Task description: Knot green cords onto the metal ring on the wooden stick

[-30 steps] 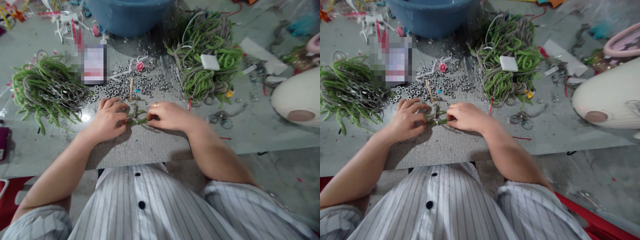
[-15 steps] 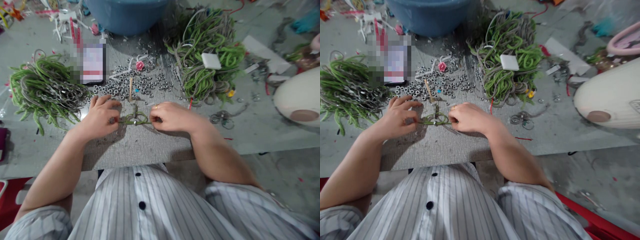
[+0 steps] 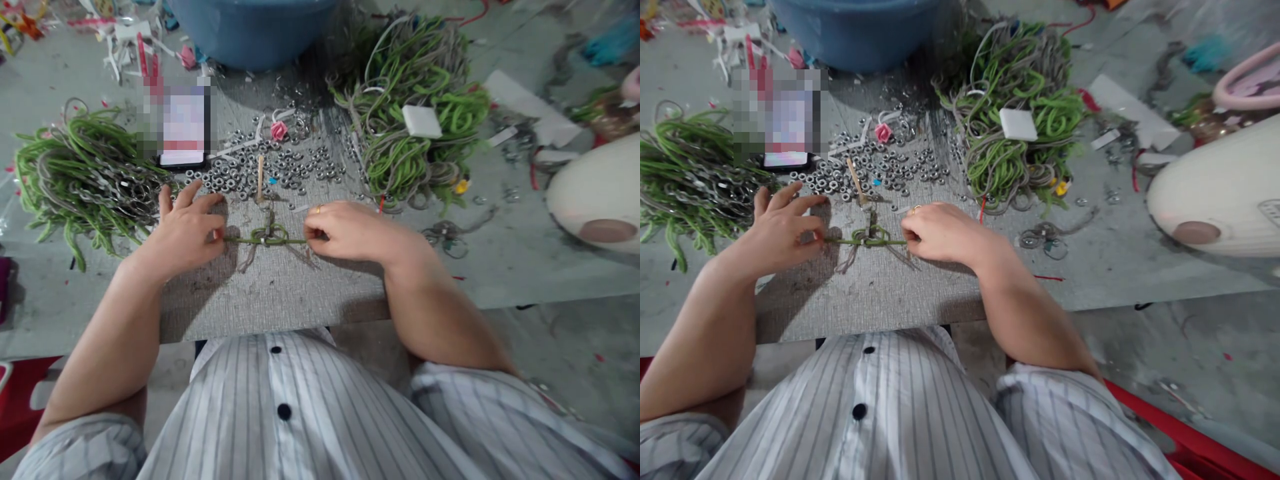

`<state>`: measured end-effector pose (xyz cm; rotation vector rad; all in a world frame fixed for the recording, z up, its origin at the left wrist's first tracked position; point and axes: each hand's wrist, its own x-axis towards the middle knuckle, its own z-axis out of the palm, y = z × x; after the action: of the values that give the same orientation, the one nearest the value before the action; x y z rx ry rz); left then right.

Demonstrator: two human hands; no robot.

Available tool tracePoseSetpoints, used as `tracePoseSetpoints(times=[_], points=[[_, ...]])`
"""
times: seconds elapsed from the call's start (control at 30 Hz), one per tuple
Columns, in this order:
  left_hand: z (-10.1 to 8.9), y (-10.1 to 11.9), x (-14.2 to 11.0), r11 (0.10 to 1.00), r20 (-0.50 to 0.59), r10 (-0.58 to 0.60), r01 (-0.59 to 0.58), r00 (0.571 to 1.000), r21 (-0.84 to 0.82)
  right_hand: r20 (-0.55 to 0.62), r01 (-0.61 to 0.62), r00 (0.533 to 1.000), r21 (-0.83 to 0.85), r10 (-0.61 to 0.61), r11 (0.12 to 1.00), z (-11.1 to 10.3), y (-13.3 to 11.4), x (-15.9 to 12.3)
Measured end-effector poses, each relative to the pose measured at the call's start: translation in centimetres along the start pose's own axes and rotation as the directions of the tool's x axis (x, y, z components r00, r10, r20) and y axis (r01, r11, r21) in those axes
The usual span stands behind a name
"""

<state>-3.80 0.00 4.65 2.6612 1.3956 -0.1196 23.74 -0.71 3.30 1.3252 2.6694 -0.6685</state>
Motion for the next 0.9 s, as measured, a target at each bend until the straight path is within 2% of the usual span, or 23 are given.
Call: tracePoseSetpoints(times=[0.27,0.37,0.43,0.5,0.57,0.63,0.7,0.83,0.9], points=[[-0.7,0.0,-0.1,1.000,0.093,-0.013,0.014,0.996,-0.007,-0.004,-0.025,1.000,-0.056,0.025,0.998,-0.3,-0.1,-0.3],[-0.8,0.1,-0.1,1.000,0.119,-0.027,0.027,0.992,0.002,-0.125,0.021,0.992,-0.069,-0.029,0.997,0.0,-0.3,-0.2],[-0.8,0.1,-0.1,0.999,0.131,-0.035,0.033,0.991,0.016,-0.306,0.092,0.946,-0.046,-0.102,0.995,0.4,-0.6,0.0],[-0.7,0.2,-0.1,0.999,0.136,-0.039,0.035,0.990,0.030,-0.480,0.172,0.860,-0.045,-0.173,0.984,1.1,-1.1,0.4],[-0.6,0.2,-0.1,0.999,0.128,-0.038,0.033,0.991,0.035,-0.542,0.240,0.802,-0.088,-0.249,0.967,1.9,-1.6,1.0],[-0.4,0.1,-0.1,0.999,0.106,-0.033,0.030,0.994,0.030,-0.543,0.285,0.780,-0.134,-0.311,0.949,2.8,-2.1,1.6],[-0.1,0.1,-0.1,0.999,0.073,-0.030,0.028,0.997,0.020,-0.493,0.281,0.806,-0.171,-0.329,0.944,3.5,-2.7,2.1],[0.4,-0.1,-0.2,1.000,0.021,-0.022,0.022,1.000,0.002,-0.378,0.233,0.881,-0.179,-0.285,0.956,3.9,-3.4,2.5],[0.5,-0.1,-0.2,1.000,0.009,-0.017,0.017,1.000,-0.010,-0.354,0.225,0.896,-0.162,-0.269,0.961,3.7,-3.4,2.5]])
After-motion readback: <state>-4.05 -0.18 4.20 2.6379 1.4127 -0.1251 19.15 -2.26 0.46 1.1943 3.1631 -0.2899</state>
